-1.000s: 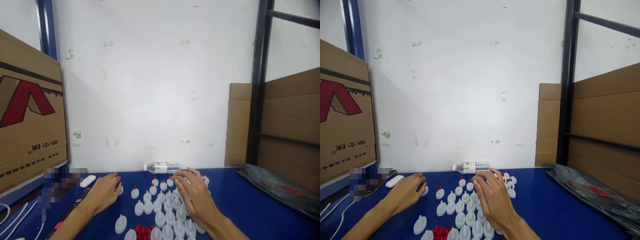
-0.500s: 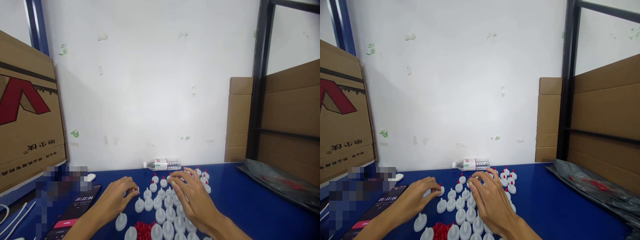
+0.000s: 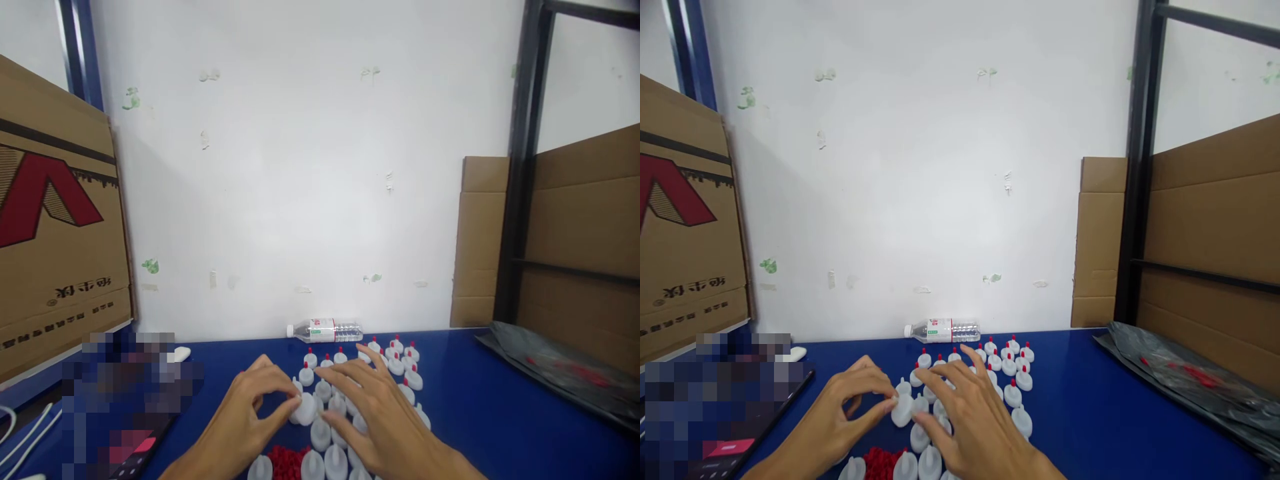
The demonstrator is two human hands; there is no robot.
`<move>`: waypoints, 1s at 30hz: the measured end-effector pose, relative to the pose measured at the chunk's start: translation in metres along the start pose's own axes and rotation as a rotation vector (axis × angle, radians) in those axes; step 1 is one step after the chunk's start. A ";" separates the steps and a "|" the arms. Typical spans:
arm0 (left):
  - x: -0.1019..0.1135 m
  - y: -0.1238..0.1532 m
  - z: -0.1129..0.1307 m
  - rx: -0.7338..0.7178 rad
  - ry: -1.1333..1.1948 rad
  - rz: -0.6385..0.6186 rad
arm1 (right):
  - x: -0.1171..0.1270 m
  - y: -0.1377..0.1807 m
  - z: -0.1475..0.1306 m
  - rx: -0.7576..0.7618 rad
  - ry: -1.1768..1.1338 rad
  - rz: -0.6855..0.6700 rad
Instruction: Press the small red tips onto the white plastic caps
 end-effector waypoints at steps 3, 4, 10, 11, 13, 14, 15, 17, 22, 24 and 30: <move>-0.009 0.003 0.005 0.020 0.151 0.020 | -0.008 0.001 -0.010 0.042 -0.058 -0.038; -0.011 0.004 0.005 0.023 0.183 0.029 | -0.009 0.002 -0.012 0.052 -0.073 -0.030; -0.008 -0.002 -0.002 0.004 0.103 -0.039 | -0.007 0.003 -0.013 0.042 -0.053 0.031; -0.007 -0.003 -0.006 -0.007 0.030 -0.075 | -0.006 0.003 -0.012 0.036 -0.041 0.033; -0.009 -0.002 -0.012 -0.051 -0.130 -0.173 | -0.004 0.003 -0.010 0.029 -0.027 0.042; -0.010 -0.001 -0.016 -0.074 -0.193 -0.222 | -0.003 0.003 -0.009 0.028 -0.024 0.044; -0.012 0.001 -0.020 -0.087 -0.237 -0.262 | -0.003 0.003 -0.009 0.029 -0.023 0.045; -0.015 0.005 -0.028 -0.085 -0.269 -0.306 | -0.004 0.003 -0.009 0.032 -0.022 0.040; -0.021 0.012 -0.037 -0.067 -0.261 -0.297 | -0.006 0.002 -0.010 0.035 -0.019 0.012; -0.024 0.013 -0.036 -0.076 -0.267 -0.290 | -0.006 0.001 -0.009 0.027 -0.022 0.006; -0.025 0.013 -0.022 -0.105 -0.226 -0.325 | -0.011 0.002 -0.003 -0.010 -0.049 -0.032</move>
Point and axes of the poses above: each hand's wrist, its own y-axis away from the middle knuckle, its own x-axis out of the back of the hand, z = x × y, the point moved 10 cm from there along -y, towards the middle knuckle, and after that the axes turned 3 degrees about z, right-handed, at the moved point
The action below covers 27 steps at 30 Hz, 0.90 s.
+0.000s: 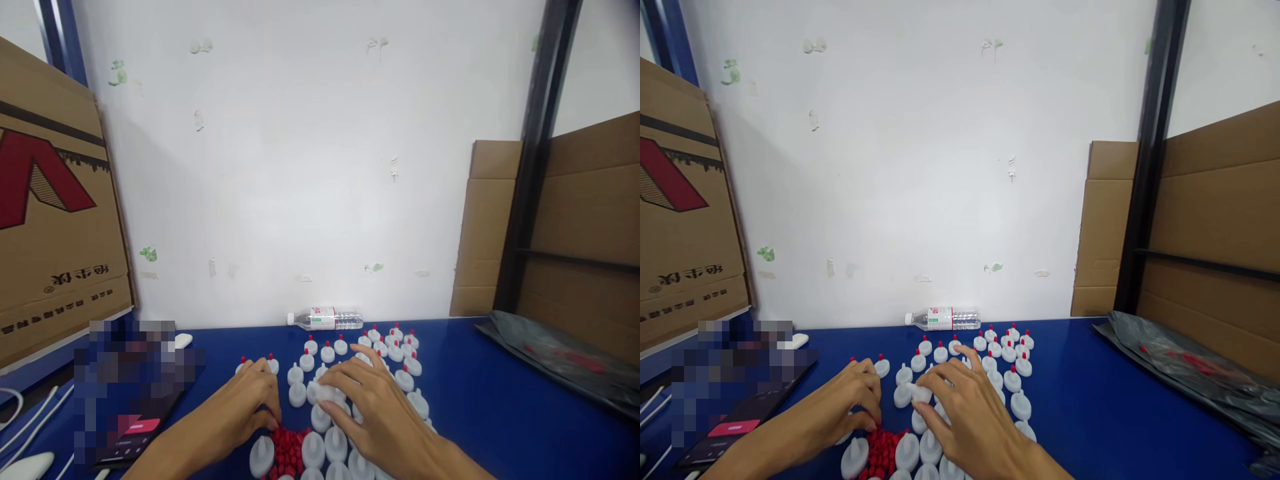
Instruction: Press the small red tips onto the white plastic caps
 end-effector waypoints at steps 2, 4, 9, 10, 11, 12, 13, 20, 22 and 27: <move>0.000 -0.001 0.003 0.006 -0.012 -0.018 | -0.002 0.001 0.001 -0.008 -0.004 -0.012; 0.001 -0.002 0.006 0.023 -0.020 -0.029 | -0.003 0.001 0.002 -0.015 -0.005 -0.021; -0.001 -0.001 0.002 0.069 -0.055 -0.034 | -0.003 0.000 0.001 -0.008 -0.014 -0.009; -0.003 -0.001 0.001 0.071 -0.069 -0.040 | -0.002 0.000 0.000 -0.008 -0.014 -0.005; -0.004 0.000 0.000 0.068 -0.081 -0.041 | -0.001 -0.001 0.000 -0.010 -0.012 -0.001; -0.004 0.001 -0.001 0.060 -0.090 -0.032 | 0.000 -0.001 0.000 -0.014 -0.009 0.002; -0.004 0.002 -0.001 0.050 -0.097 -0.017 | 0.001 -0.001 0.000 -0.016 -0.004 0.002; 0.009 -0.001 0.006 0.019 -0.170 0.128 | -0.005 0.003 0.003 -0.033 0.023 -0.045; 0.013 -0.002 0.013 -0.005 -0.188 0.174 | -0.008 0.004 0.003 -0.032 -0.008 -0.066; 0.016 -0.002 0.036 -0.090 -0.199 0.230 | -0.007 0.004 -0.008 0.057 -0.065 -0.046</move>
Point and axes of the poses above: each hand's wrist, its own y-axis away from the middle knuckle, its own x-axis out of the back of the hand, z = x × y, the point moved 10 cm from there along -y, towards the middle knuckle, and after that the axes turned 3 degrees about z, right-handed, at the moved point
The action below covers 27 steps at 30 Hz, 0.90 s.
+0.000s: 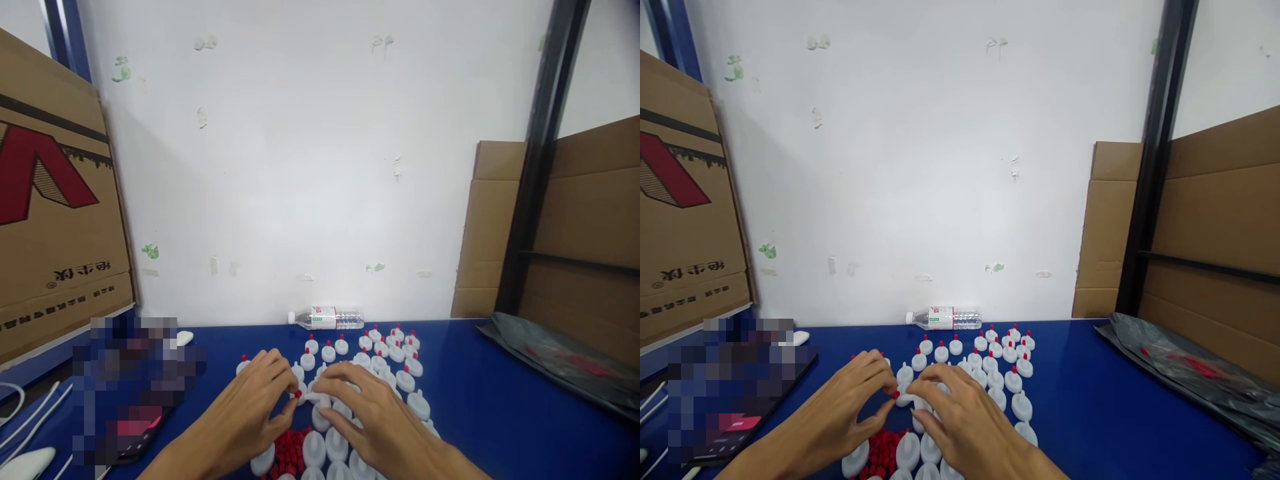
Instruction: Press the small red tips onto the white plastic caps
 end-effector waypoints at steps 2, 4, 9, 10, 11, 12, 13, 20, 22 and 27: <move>-0.001 0.000 0.008 -0.032 0.007 0.009 | 0.002 -0.001 -0.005 0.035 0.004 0.023; -0.002 0.000 0.013 -0.056 0.006 0.028 | 0.003 -0.001 -0.007 0.052 0.009 0.038; -0.003 -0.001 0.018 -0.084 0.004 0.064 | 0.008 0.000 -0.011 0.077 0.056 0.084; -0.003 -0.001 0.018 -0.083 0.008 0.066 | 0.009 0.000 -0.011 0.081 0.064 0.088; -0.002 -0.001 0.017 -0.080 0.010 0.067 | 0.010 0.000 -0.011 0.085 0.068 0.091; -0.002 -0.001 0.017 -0.076 0.010 0.066 | 0.010 0.000 -0.011 0.087 0.070 0.093; -0.002 -0.001 0.016 -0.074 0.011 0.064 | 0.010 0.000 -0.011 0.085 0.068 0.089; -0.004 0.001 0.014 -0.052 0.020 0.047 | 0.010 0.001 -0.009 0.085 0.049 0.083; -0.003 0.000 0.014 -0.051 -0.001 0.059 | 0.011 0.002 -0.010 0.097 0.050 0.101; -0.008 -0.001 0.013 -0.085 -0.060 0.050 | 0.014 0.003 -0.011 0.137 0.077 0.151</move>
Point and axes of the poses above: each hand's wrist, its own y-axis away from the middle knuckle, its own x-axis out of the back of the hand, z = x × y, the point moved 10 cm from there along -y, towards the middle knuckle, and after that the axes turned 3 degrees about z, right-handed, at the moved point
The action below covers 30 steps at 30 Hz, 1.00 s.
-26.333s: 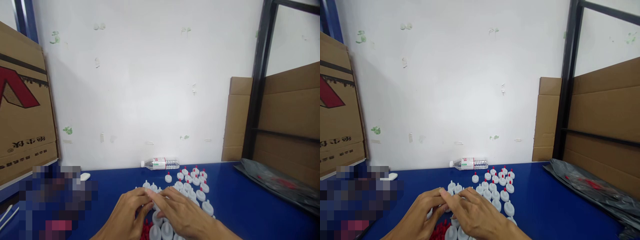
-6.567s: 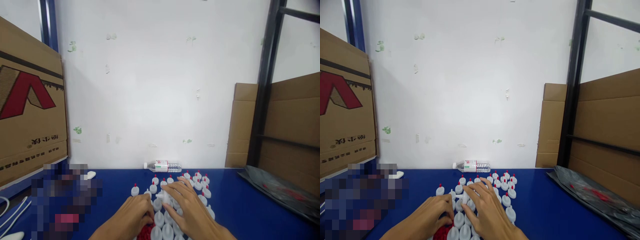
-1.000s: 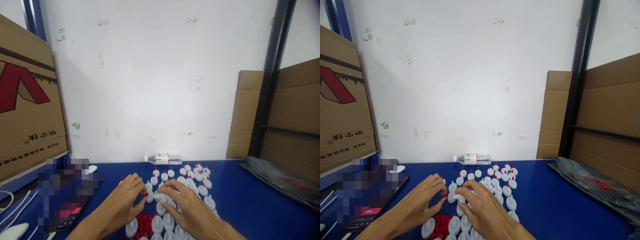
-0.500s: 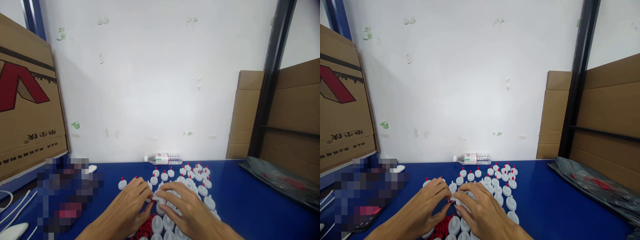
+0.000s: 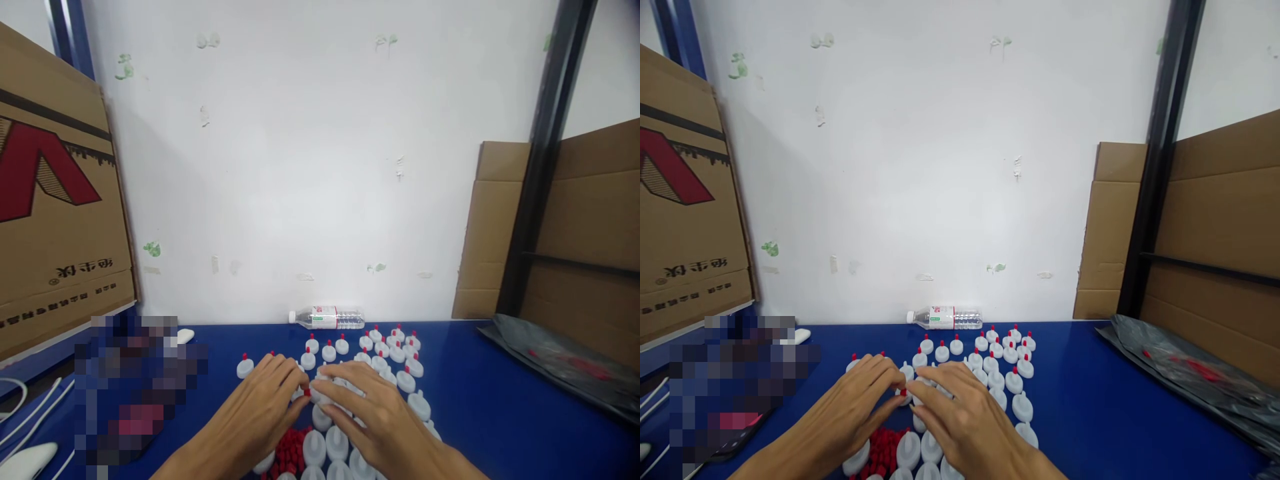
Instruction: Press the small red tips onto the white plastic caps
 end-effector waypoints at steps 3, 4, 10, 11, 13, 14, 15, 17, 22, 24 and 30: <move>-0.005 0.001 -0.002 -0.002 -0.022 -0.017 | 0.004 -0.001 -0.002 0.032 0.005 0.045; -0.006 0.001 -0.001 -0.012 -0.017 -0.022 | 0.006 -0.002 -0.003 0.039 0.001 0.062; 0.010 0.001 0.012 -0.045 0.134 0.085 | 0.019 -0.008 -0.009 0.064 -0.087 0.157; 0.013 0.002 0.013 -0.045 0.159 0.109 | 0.020 -0.009 -0.010 0.070 -0.099 0.166; 0.017 0.002 0.015 -0.041 0.214 0.139 | 0.021 -0.009 -0.011 0.080 -0.116 0.176; 0.017 0.002 0.015 -0.035 0.243 0.146 | 0.021 -0.009 -0.011 0.079 -0.121 0.182; 0.018 0.002 0.014 -0.030 0.271 0.153 | 0.021 -0.009 -0.011 0.080 -0.122 0.188; 0.018 0.001 0.012 -0.019 0.320 0.155 | 0.022 -0.009 -0.011 0.075 -0.110 0.195; 0.044 0.001 -0.004 0.009 0.377 0.302 | 0.021 -0.011 -0.013 0.060 0.015 0.143; 0.056 0.002 -0.018 0.056 0.335 0.351 | 0.020 -0.011 -0.012 0.046 0.056 0.123; 0.025 0.006 -0.063 0.202 0.069 -0.029 | 0.019 -0.010 -0.004 -0.027 0.049 0.096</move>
Point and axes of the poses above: each hand's wrist, its own y-axis away from the middle knuckle, its own x-axis out of the back of the hand, z = x × y, the point moved 10 cm from there along -y, towards the middle knuckle, and after that the axes turned 3 degrees about z, right-handed, at the moved point
